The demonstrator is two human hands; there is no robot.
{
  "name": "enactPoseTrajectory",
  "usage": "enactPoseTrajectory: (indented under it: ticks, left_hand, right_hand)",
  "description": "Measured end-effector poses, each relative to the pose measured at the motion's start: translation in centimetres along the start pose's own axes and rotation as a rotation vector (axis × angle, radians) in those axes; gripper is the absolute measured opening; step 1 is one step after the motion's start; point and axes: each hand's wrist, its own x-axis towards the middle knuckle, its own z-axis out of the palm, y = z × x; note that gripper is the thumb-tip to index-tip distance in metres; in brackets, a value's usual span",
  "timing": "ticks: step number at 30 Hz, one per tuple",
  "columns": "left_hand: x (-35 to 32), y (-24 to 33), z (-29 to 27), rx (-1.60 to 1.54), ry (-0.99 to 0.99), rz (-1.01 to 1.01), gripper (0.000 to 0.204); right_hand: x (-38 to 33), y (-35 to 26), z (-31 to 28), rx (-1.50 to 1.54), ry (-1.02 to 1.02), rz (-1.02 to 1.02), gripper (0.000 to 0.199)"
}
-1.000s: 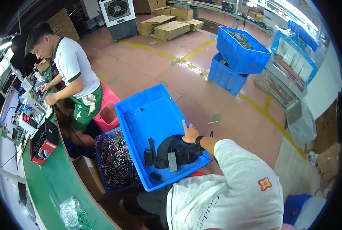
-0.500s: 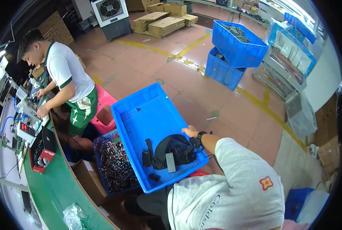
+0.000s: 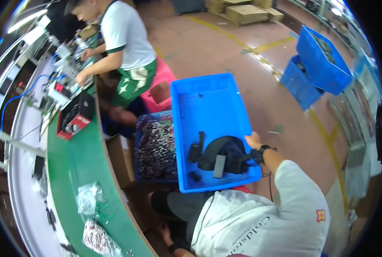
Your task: The person inserts wires into a circuit board by hand, picks up a bag of wires, and then attaches a component to a head strap. After placing the assembly into a blue bin, they pick up more circuit boards from another bin.
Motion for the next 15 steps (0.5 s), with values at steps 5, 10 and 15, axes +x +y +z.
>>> enactPoseTrajectory:
  ticks: [5, 10, 15]
  left_hand:
    - [-1.2, 1.5, 0.0, -0.027, -0.026, -0.108, 0.032]
    - [-0.8, 0.8, 0.0, -0.127, -0.038, -0.029, 0.031]
    - [-1.1, 3.7, -0.4, -0.052, -0.138, 0.019, 0.028]
  right_hand:
    - [0.0, -0.3, 0.2, 0.004, -0.063, -0.002, 0.046]
    - [1.7, 0.3, 0.5, 0.034, -0.161, -0.102, 0.047]
    - [3.3, -0.3, -4.5, -0.027, -0.541, -0.133, 0.052]
